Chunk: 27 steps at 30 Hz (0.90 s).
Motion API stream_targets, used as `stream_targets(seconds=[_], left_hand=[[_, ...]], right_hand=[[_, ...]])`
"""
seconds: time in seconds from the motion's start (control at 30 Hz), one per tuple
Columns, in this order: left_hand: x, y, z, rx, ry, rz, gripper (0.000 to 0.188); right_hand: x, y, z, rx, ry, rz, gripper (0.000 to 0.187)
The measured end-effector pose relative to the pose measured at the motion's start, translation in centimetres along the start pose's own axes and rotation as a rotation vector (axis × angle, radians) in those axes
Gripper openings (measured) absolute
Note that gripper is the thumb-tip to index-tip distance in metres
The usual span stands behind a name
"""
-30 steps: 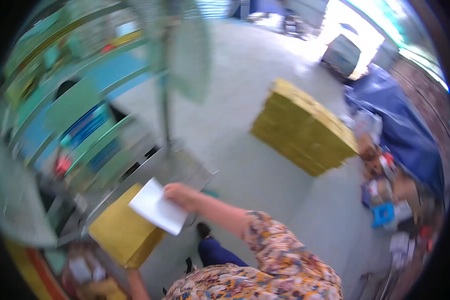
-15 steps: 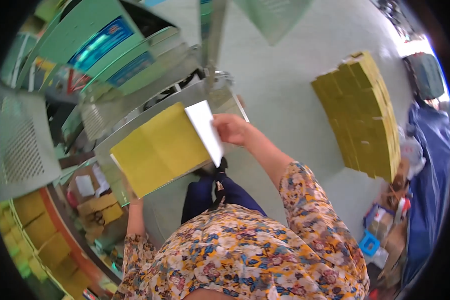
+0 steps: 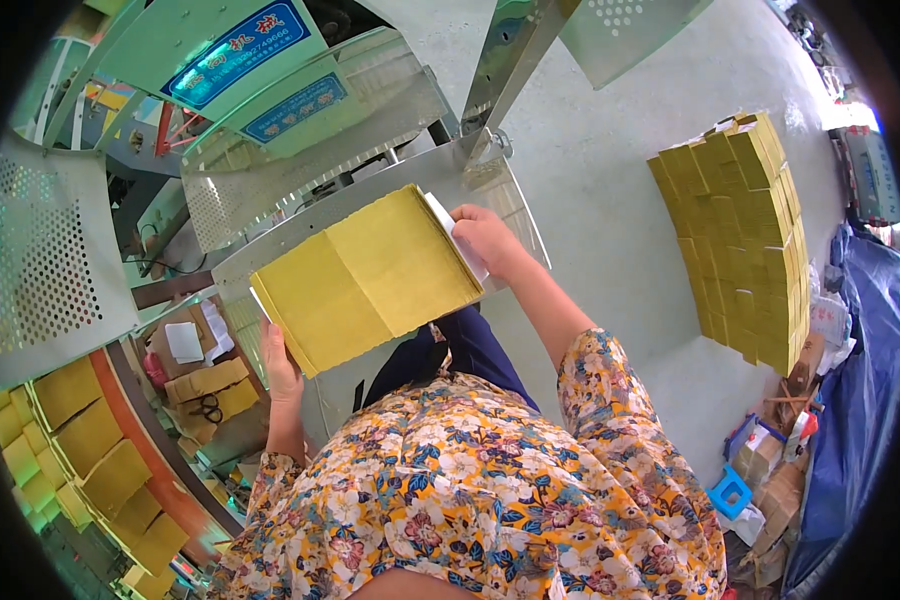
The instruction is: Counting and aligning bundles of yellow paper sheets and using a machine to apply rubber bands to secure them.
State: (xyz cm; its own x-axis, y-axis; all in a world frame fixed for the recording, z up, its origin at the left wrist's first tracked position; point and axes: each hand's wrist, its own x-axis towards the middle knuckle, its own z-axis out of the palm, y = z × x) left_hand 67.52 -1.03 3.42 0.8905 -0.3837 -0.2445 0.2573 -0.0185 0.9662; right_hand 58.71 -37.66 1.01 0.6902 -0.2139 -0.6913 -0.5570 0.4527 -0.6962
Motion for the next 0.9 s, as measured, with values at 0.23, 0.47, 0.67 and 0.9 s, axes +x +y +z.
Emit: stream_targets(seconds=[0.23,0.47,0.67,0.9], left_hand=[[-0.2,0.1,1.1,-0.233,0.024,-0.051,0.051],[-0.4,-0.6,1.2,-0.364,0.123,-0.174,0.055],[-0.3,0.1,1.7,-0.322,0.112,-0.133,0.054],[-0.3,0.2,1.4,-0.326,0.128,-0.152,0.051]], right_hand=[[-0.8,-0.4,1.8,-0.453,0.245,-0.343,0.028],[-0.9,-0.9,2.7,-0.667,0.342,-0.332,0.026],[-0.4,-0.4,2.1,-0.701,0.306,-0.449,0.025],[-4.3,-1.6,2.5,-0.101,0.056,-0.291,0.04]])
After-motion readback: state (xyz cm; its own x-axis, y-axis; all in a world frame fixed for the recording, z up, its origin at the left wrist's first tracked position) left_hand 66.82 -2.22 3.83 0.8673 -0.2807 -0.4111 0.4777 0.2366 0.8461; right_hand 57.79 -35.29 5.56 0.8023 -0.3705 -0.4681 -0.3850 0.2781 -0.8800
